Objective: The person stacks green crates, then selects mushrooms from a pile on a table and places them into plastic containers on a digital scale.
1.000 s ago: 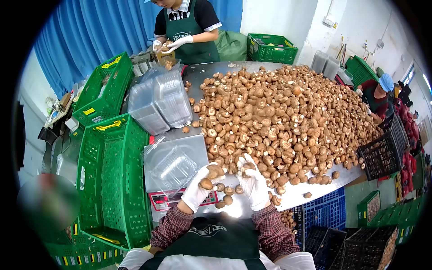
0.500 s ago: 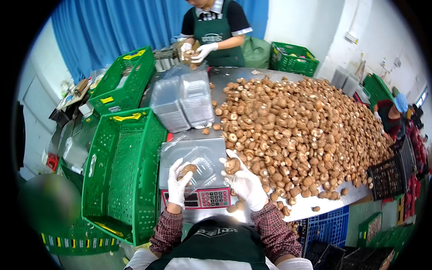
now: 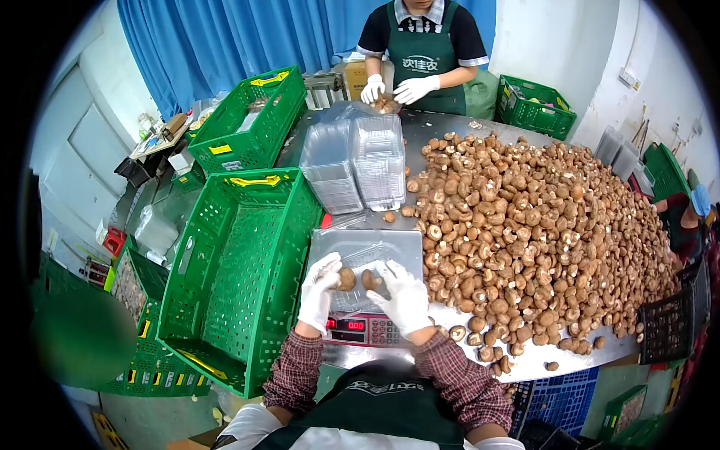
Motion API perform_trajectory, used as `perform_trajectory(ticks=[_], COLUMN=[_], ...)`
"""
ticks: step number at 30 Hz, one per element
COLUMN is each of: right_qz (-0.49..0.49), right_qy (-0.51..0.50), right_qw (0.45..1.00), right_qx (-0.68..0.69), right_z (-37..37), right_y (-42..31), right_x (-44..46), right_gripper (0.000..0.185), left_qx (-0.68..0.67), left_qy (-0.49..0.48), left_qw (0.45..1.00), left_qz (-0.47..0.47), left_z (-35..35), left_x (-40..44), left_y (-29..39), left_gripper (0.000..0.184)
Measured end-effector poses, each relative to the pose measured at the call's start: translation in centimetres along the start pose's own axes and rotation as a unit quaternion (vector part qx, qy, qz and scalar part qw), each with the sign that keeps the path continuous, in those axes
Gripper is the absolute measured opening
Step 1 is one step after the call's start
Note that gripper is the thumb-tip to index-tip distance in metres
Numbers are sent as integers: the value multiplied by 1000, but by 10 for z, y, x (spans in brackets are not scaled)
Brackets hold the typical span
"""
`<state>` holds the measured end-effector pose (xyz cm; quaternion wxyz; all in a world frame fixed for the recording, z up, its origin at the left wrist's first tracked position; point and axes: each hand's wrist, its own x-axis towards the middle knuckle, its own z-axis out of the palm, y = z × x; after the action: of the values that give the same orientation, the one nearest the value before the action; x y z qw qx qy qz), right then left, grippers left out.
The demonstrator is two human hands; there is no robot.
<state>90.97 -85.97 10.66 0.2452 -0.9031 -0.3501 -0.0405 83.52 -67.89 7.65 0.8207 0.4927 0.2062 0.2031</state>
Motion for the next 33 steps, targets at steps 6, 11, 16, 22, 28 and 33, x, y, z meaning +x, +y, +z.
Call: perform_trajectory(ticks=[6,11,16,22,28,33], right_qz=[105,152,199,-88,-135,-112], right_qy=[92,96,101,109,-79,-69], right_qw=[957,946,919,973,976,979], right_qx=[253,270,324,183,-155,-156], right_z=[-17,-19,-19,-10,69,93], right_y=[44,73,70,4,-40,-21], right_x=[-37,-67,-77,0,58,58], right_gripper=[39,34,27,25,36,36], left_qx=[-374,-352,-165,110,187,208], left_qy=[-128,-129,46,153,172,161], left_qw=[903,909,985,972,945,940], left_qz=[-166,-180,27,141,208,216], left_z=[7,25,-3,1,0,-8], left_x=[-12,-14,9,-1,-14,-20], left_y=[5,8,42,43,4,-7], left_gripper=[65,52,43,34,56,73])
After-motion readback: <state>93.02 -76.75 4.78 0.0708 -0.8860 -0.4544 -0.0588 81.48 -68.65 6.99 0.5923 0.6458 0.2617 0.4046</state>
